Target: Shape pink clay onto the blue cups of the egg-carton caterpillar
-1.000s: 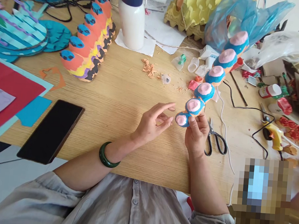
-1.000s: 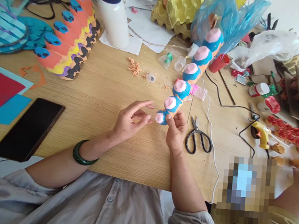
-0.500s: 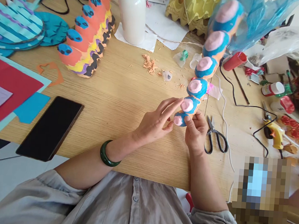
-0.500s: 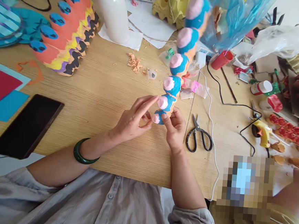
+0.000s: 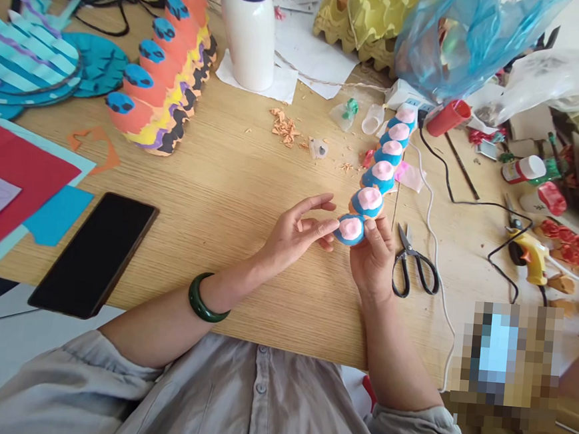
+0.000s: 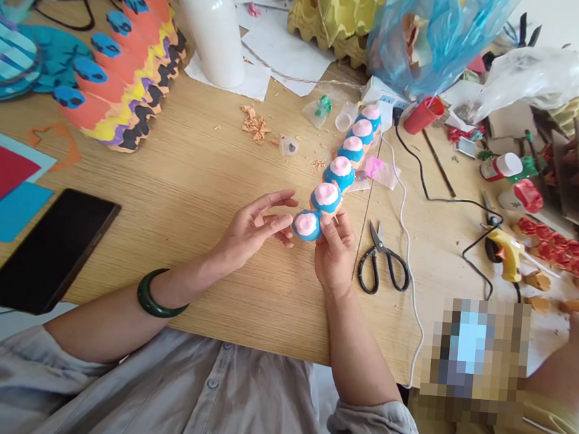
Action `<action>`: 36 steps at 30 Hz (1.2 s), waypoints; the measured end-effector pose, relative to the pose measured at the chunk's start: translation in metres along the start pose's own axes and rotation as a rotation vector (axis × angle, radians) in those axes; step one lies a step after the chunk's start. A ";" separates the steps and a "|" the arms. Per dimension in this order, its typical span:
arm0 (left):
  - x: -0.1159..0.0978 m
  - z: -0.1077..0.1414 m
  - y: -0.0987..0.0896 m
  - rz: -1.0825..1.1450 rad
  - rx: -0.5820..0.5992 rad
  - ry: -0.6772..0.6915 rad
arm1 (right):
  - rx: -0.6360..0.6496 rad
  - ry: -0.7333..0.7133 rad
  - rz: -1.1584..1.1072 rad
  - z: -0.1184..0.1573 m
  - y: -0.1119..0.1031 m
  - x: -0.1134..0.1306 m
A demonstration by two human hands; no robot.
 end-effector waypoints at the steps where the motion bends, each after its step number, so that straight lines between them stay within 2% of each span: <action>1: 0.000 0.000 0.000 0.002 -0.003 -0.002 | -0.004 0.002 -0.004 0.000 0.001 0.000; 5: 0.000 0.002 0.002 -0.062 -0.016 0.041 | -0.004 0.010 0.005 0.003 0.004 -0.001; 12: -0.002 0.007 0.000 -0.295 -0.073 0.343 | -0.005 0.029 -0.001 0.002 0.004 -0.002; 18: -0.009 0.011 0.000 -0.628 -0.064 0.643 | -0.020 0.038 -0.049 0.003 0.006 0.002; 21: -0.015 0.014 -0.001 -0.666 -0.122 0.712 | -0.049 0.003 -0.016 0.002 0.004 0.004; 23: -0.018 0.014 -0.001 -0.576 -0.140 0.651 | -0.044 -0.011 -0.005 0.001 0.003 0.005; 24: -0.018 0.013 -0.002 -0.502 -0.139 0.569 | -0.032 -0.005 -0.011 0.001 0.003 0.004; 28: -0.010 0.005 -0.001 -0.202 -0.080 0.111 | 0.002 0.079 -0.095 0.001 0.005 0.001; 30: -0.006 0.003 0.002 -0.068 0.008 -0.037 | 0.011 0.124 -0.143 0.001 0.006 0.000; 33: -0.005 0.002 0.007 0.089 0.141 -0.154 | 0.033 0.160 -0.177 0.002 0.009 0.000; 36: -0.006 0.003 0.008 0.113 0.198 -0.196 | 0.066 0.169 -0.183 0.003 0.010 0.001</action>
Point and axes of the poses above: each hand's wrist, its own z-axis away from the middle knuckle, its own y-axis out of the palm, x = y × z, the point moved 3 cm from there along -z, towards the middle knuckle, and after that the axes turned 5 degrees about -y, right-handed, at the moved point
